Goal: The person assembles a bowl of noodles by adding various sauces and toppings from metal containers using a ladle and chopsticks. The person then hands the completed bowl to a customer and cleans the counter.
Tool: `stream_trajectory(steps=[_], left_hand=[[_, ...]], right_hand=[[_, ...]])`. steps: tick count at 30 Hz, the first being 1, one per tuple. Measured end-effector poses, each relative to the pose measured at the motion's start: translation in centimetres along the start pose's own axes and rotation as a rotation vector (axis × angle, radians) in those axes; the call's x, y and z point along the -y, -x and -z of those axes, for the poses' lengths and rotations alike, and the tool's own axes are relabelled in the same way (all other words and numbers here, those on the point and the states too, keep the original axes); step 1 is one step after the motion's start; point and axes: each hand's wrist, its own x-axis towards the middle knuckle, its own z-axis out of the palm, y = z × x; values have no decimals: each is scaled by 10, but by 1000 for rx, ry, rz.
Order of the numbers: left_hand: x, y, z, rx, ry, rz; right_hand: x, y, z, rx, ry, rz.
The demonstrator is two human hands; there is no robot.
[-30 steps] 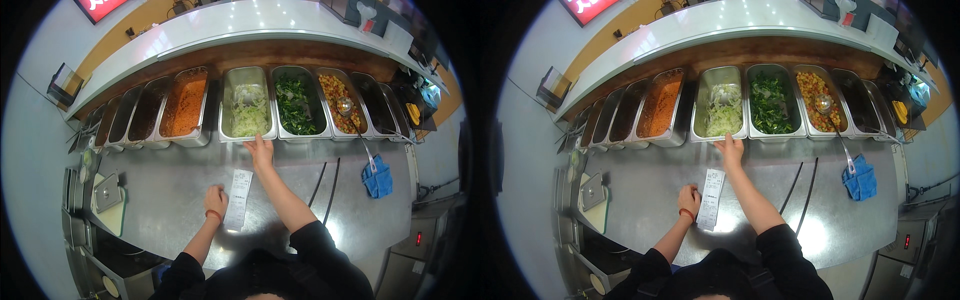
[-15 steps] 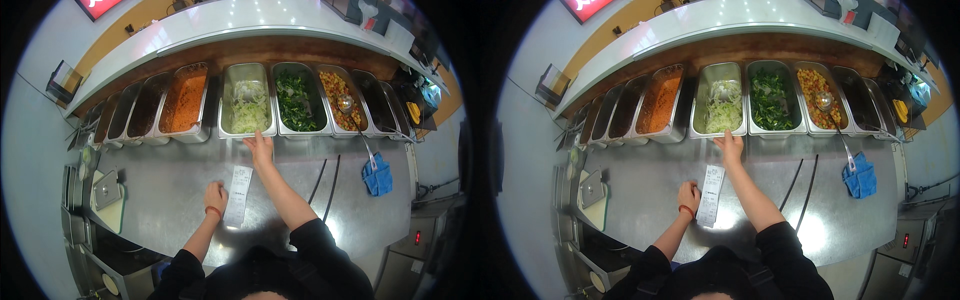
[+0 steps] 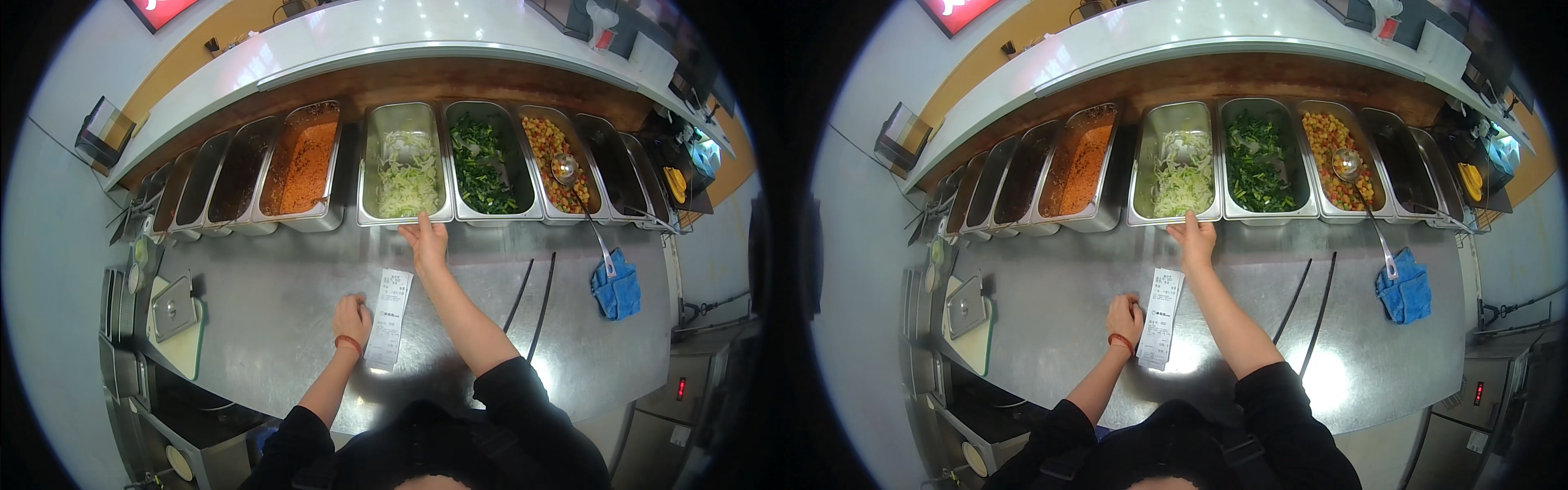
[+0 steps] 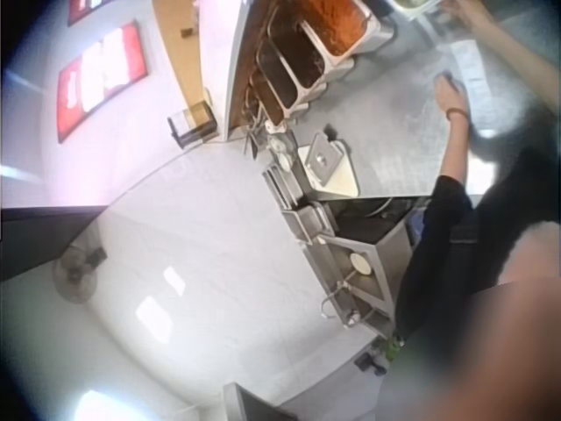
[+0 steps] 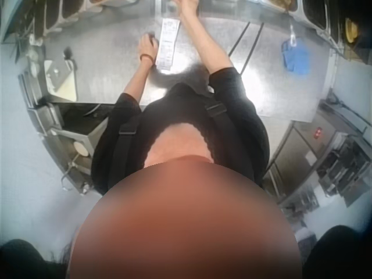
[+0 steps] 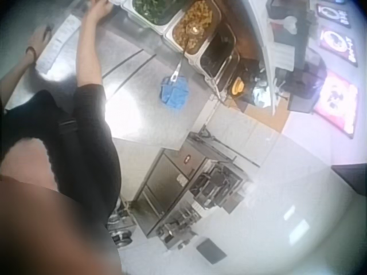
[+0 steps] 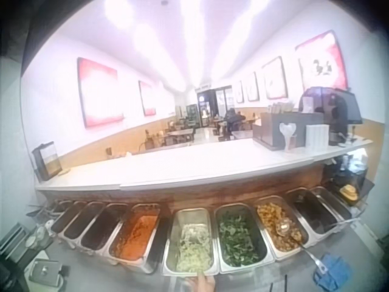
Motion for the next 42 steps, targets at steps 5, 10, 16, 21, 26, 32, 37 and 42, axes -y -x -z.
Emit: stream_trajectory(steps=[5,10,16,21,26,32,37,42], left_hand=[[1,0,-1,5,-16,12],[2,-1,-1,-8,13,10],[2,-2,1,58,35,-18],[-3,-3,5,70,23,19],[-3,-3,4,26,23,-37],[-3,-3,5,36,-28,-6],[-2,-3,3,18,-19,5],[0,-2,2,6,-16,8]], right_hand=[[2,6,1,32,-14,-31],[22,29,31,169,479,-78],[104,75,120,664,1570,553],[175,118,166,703,2294,680],[179,140,177,853,2483,505],[129,112,162,1180,2360,632],[123,99,132,1165,2218,679],[155,108,68,952,1937,868]])
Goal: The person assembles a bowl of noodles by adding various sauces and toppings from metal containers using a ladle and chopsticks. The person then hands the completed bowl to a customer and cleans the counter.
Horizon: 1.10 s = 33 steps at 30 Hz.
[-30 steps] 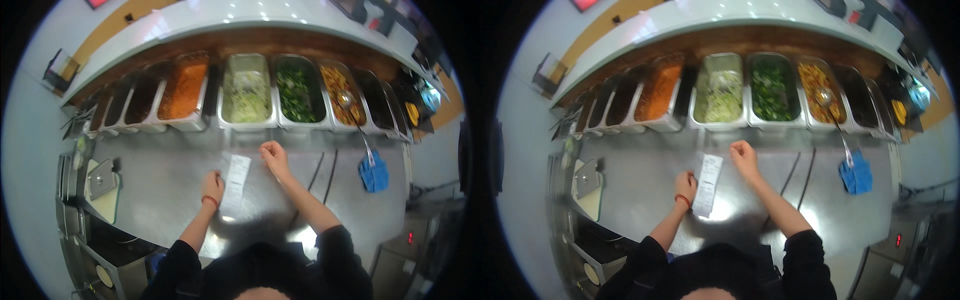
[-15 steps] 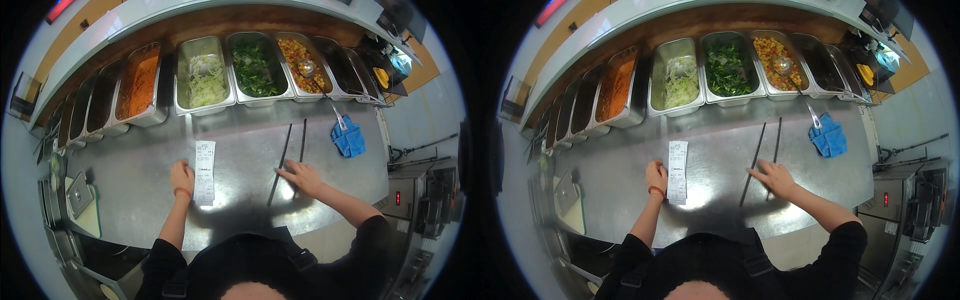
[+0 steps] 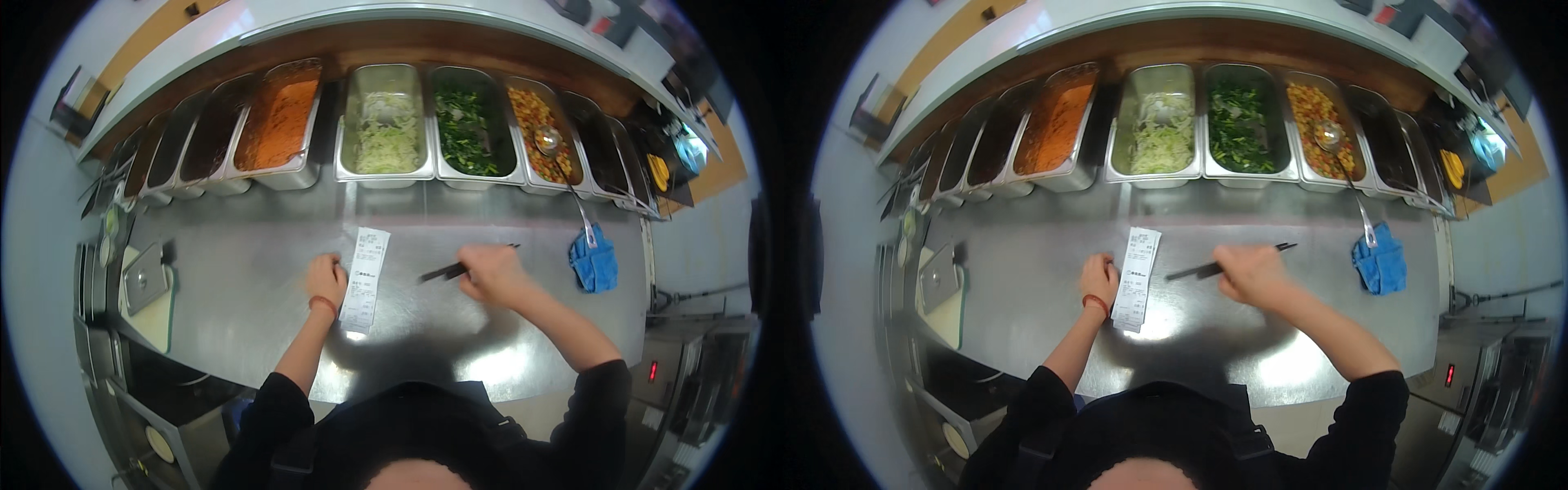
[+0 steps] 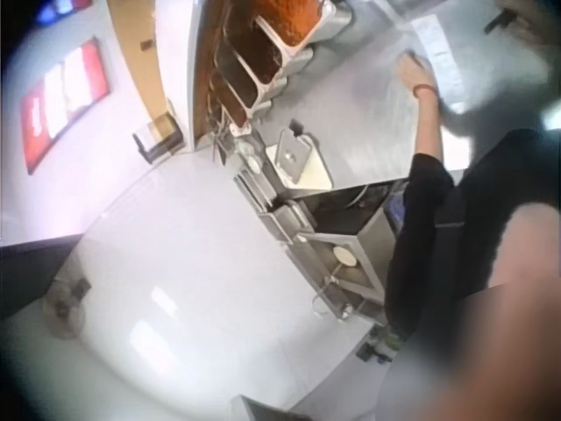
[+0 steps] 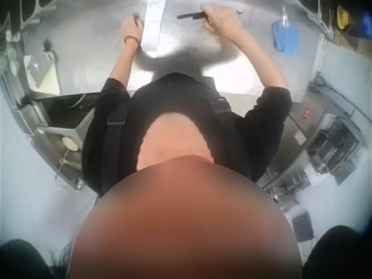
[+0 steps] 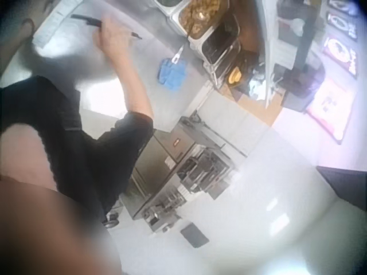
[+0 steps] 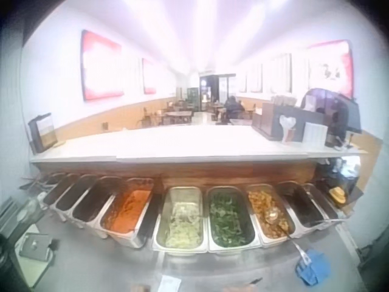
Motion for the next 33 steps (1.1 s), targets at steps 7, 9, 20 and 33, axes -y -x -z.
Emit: stream_trajectory(steps=[7,9,20,33], left_hand=[[-1,0,1,-3,36,0],[-1,-1,2,2,29,2],[5,1,-3,-37,46,-24],[6,0,-5,-71,59,-37]], right_hand=[[-15,-29,55,-518,-631,-334],[-22,-31,48,-410,-505,-337],[-27,-53,74,-267,-896,-542],[-47,-161,-27,-592,-1418,-476]])
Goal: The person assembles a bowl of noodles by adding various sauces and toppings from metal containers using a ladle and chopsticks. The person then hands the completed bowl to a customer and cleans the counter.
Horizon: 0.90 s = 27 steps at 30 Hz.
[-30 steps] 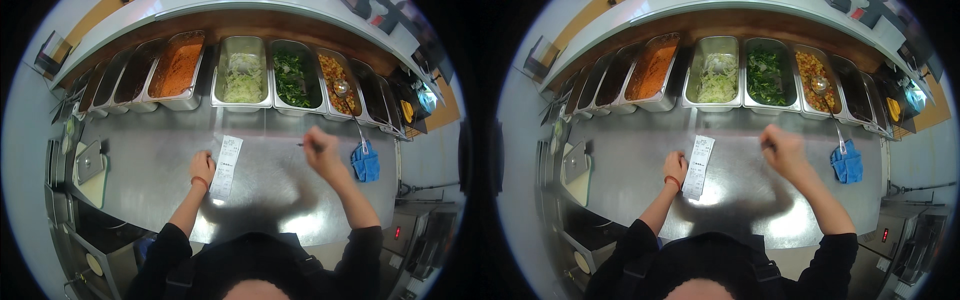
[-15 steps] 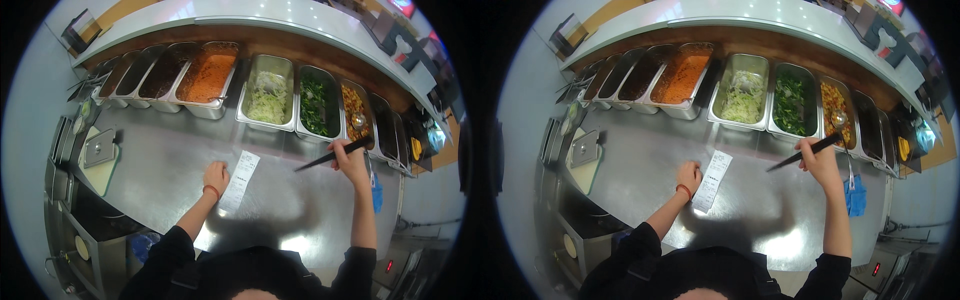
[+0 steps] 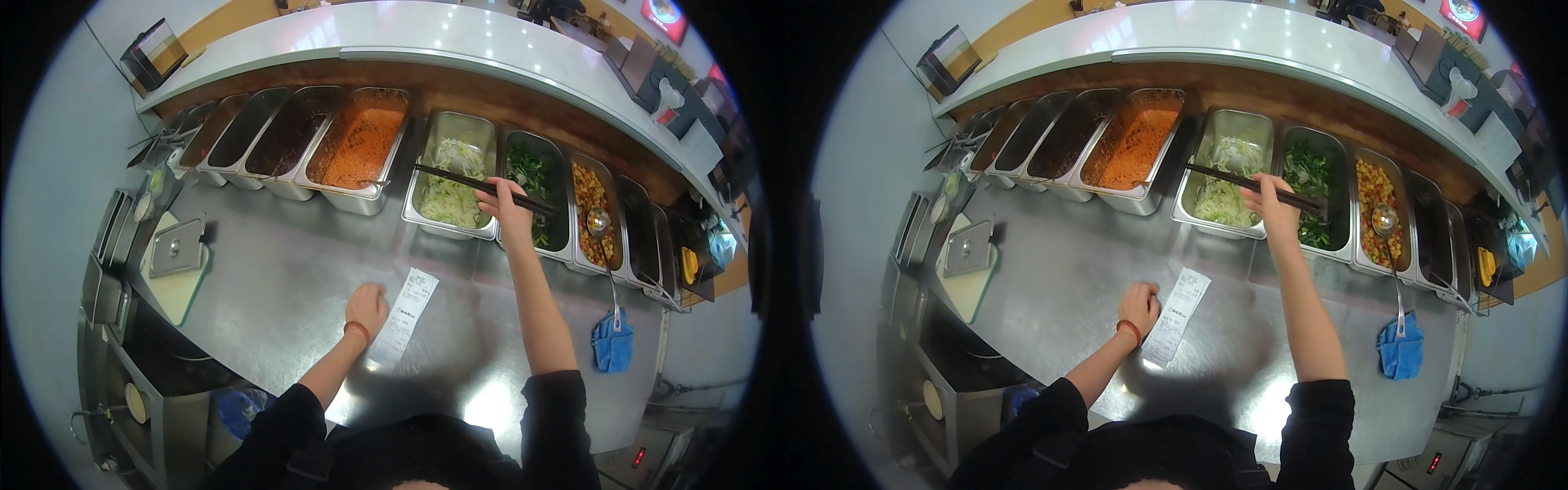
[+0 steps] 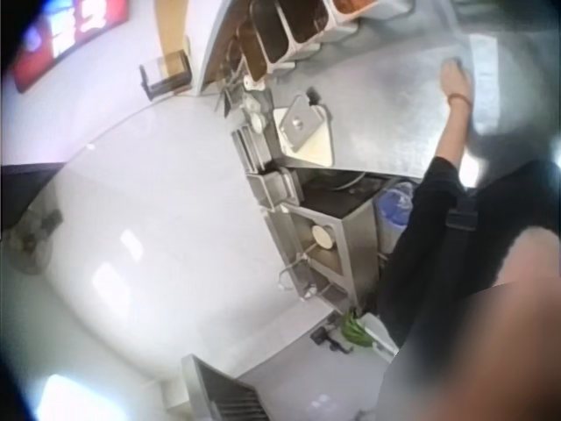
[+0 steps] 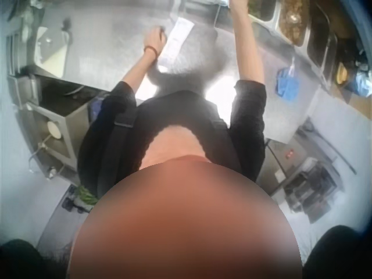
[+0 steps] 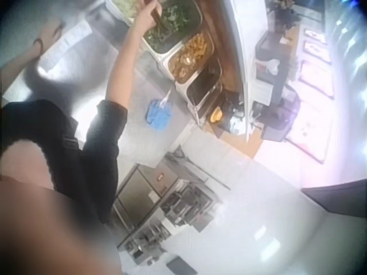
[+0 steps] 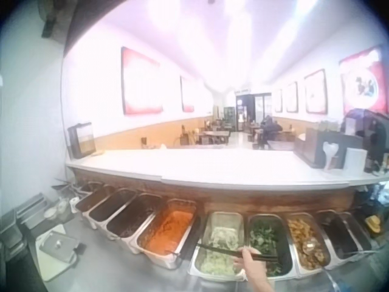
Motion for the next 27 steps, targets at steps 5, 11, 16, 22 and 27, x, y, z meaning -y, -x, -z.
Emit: stream_trajectory(steps=[5,11,16,22,27], left_hand=[[0,1,0,-4,16,6],[0,1,1,2,15,-8],[0,0,2,45,-16,13],[0,2,-2,62,19,50],[1,1,-1,47,12,16]], right_hand=[[-6,5,19,-118,104,197],[1,15,14,-6,29,180],[-27,1,-10,-90,5,70],[-21,13,16,-184,18,133],[-17,24,6,-51,-109,97]])
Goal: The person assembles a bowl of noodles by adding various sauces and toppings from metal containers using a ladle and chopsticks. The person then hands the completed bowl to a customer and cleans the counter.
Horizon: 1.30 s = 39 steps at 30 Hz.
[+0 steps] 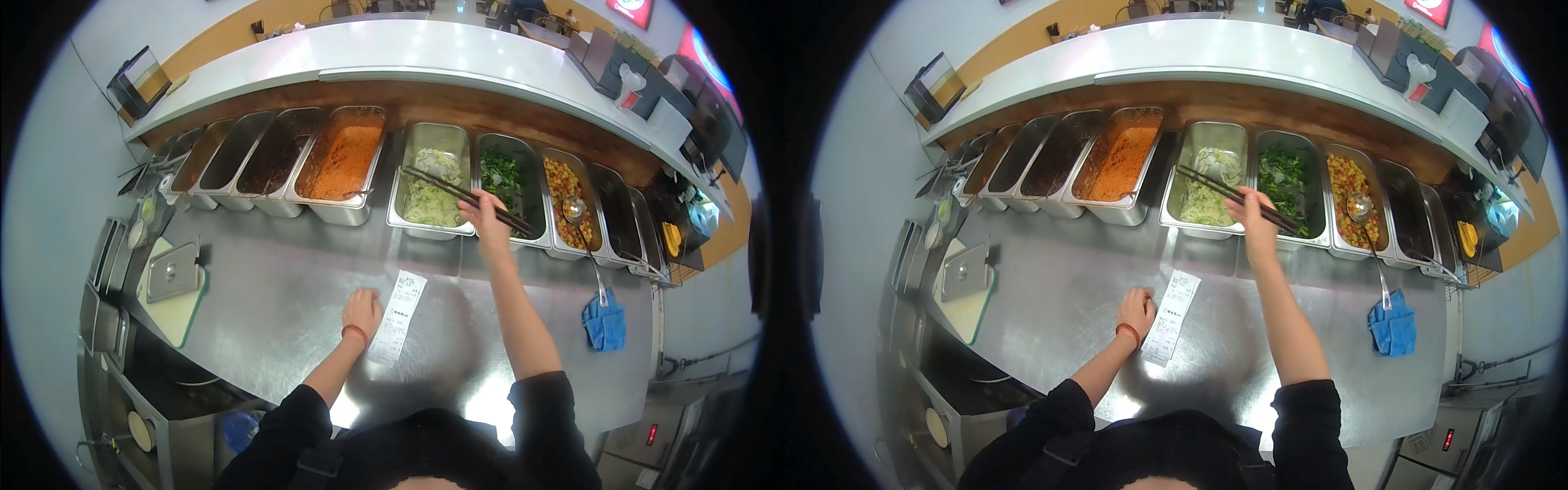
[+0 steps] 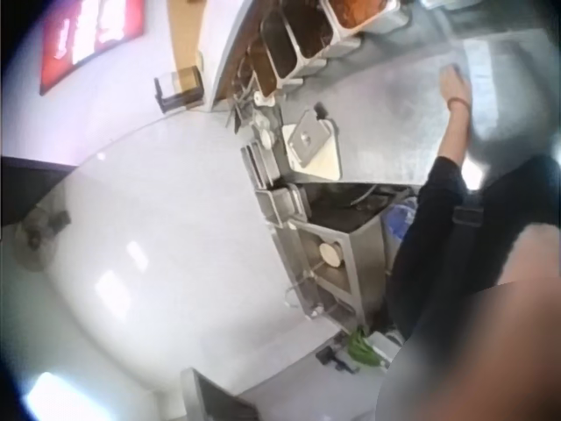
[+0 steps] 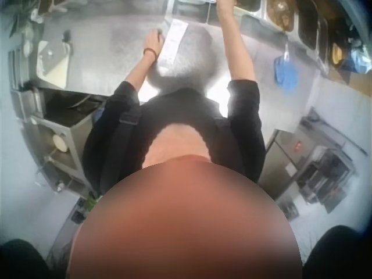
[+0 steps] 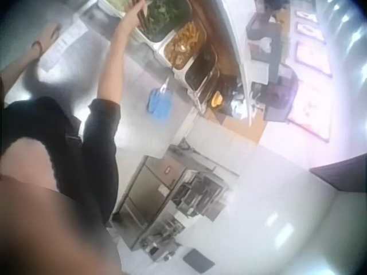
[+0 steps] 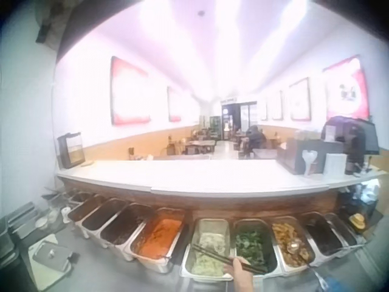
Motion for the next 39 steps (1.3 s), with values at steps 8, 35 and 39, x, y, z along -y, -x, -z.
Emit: stream_trajectory(steps=[8,35,39], left_hand=[[1,-1,1,4,-49,-7],[30,15,-3,536,-86,2],[43,-1,-25,567,-292,-61]], right_hand=[[-17,-16,-17,-281,90,48],[42,322,183,-933,-703,-40],[41,335,181,-962,-705,-29]])
